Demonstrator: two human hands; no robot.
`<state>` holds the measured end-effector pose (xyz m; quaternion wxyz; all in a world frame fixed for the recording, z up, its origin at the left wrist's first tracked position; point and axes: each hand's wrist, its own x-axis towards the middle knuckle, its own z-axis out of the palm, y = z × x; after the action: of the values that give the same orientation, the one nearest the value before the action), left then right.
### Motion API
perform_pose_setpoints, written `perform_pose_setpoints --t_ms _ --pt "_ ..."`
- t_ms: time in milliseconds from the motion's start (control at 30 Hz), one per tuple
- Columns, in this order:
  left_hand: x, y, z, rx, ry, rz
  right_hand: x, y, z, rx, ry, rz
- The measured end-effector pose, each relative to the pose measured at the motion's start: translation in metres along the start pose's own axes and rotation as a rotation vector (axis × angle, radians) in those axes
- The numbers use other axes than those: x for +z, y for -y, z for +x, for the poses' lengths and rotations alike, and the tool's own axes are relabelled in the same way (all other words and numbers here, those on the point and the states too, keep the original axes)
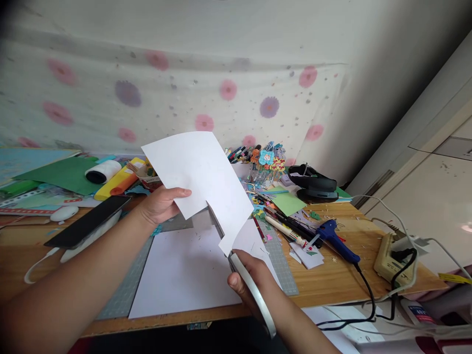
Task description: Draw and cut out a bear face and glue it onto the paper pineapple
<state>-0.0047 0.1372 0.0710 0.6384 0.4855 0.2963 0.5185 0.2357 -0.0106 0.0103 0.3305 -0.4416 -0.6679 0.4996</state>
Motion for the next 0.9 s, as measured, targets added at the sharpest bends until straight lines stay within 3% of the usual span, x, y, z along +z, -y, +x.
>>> perform_pose_setpoints --t_ms 300,467,567,733,900 --pt "0.010 0.002 0.021 0.042 -0.094 -0.062 -0.022 0.002 0.000 -0.139 0.072 -0.133" --pt "0.021 0.007 0.048 0.075 -0.212 -0.123 -0.039 0.007 -0.016 -0.055 0.075 -0.323" --pt "0.037 0.033 0.060 0.016 -0.279 -0.149 -0.047 0.009 -0.029 0.002 0.031 -0.352" --pt "0.065 0.095 0.061 -0.222 -0.363 -0.163 -0.068 0.004 -0.044 -0.015 -0.103 -0.349" --pt "0.082 0.119 0.058 -0.466 -0.254 -0.177 -0.090 -0.009 -0.041 0.016 -0.244 -0.311"
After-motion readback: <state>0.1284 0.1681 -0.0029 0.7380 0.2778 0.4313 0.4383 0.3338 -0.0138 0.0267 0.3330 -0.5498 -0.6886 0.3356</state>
